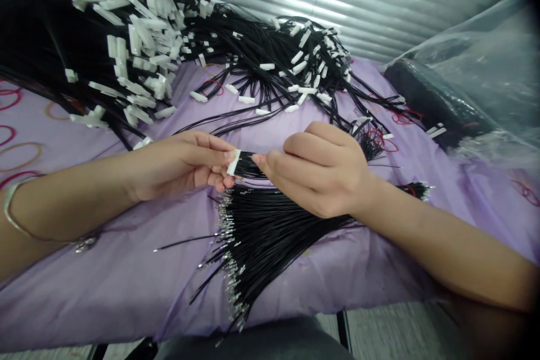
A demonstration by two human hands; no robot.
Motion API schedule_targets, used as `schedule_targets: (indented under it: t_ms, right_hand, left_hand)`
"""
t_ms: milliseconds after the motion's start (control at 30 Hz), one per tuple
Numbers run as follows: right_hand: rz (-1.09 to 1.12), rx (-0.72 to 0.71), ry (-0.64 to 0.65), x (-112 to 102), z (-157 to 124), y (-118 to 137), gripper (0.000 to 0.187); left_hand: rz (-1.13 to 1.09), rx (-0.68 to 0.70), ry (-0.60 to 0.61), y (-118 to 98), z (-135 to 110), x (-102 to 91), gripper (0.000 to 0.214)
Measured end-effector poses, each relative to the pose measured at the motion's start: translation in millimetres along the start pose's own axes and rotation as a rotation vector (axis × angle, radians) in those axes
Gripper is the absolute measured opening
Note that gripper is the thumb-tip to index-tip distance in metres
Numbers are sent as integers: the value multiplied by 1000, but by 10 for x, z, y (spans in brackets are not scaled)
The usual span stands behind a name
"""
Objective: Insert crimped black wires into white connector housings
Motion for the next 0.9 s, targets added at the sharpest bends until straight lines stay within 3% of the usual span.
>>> schedule_targets:
  t_ms: [100,300,500,633,900]
  right_hand:
    - [-27,59,4,23,7,-10,24]
    - [50,265,156,87,-5,-23,24]
    - [234,405,122,149,-27,5,23]
    - [282,377,49,152,-18,27,21]
    - [166,215,-40,106,-51,68,15]
  left_hand:
    - [1,0,-30,0,5,-11,8]
    - [11,8,-25,-19,-2,14,10]
    - [14,18,-30,-15,-1,23,10]
    - [20,-4,-37,-13,-1,11,11]
    - [56,-10,-28,-9,-23,41,15]
Point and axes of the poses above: each hand's wrist, its own z-axis towards the middle knuckle, its own x-axis out of the palm, y = z × x, the point moved 3 cm from there along z, towards the middle knuckle, and after that the axes turned 13 degrees about x, right-handed, at the moved point
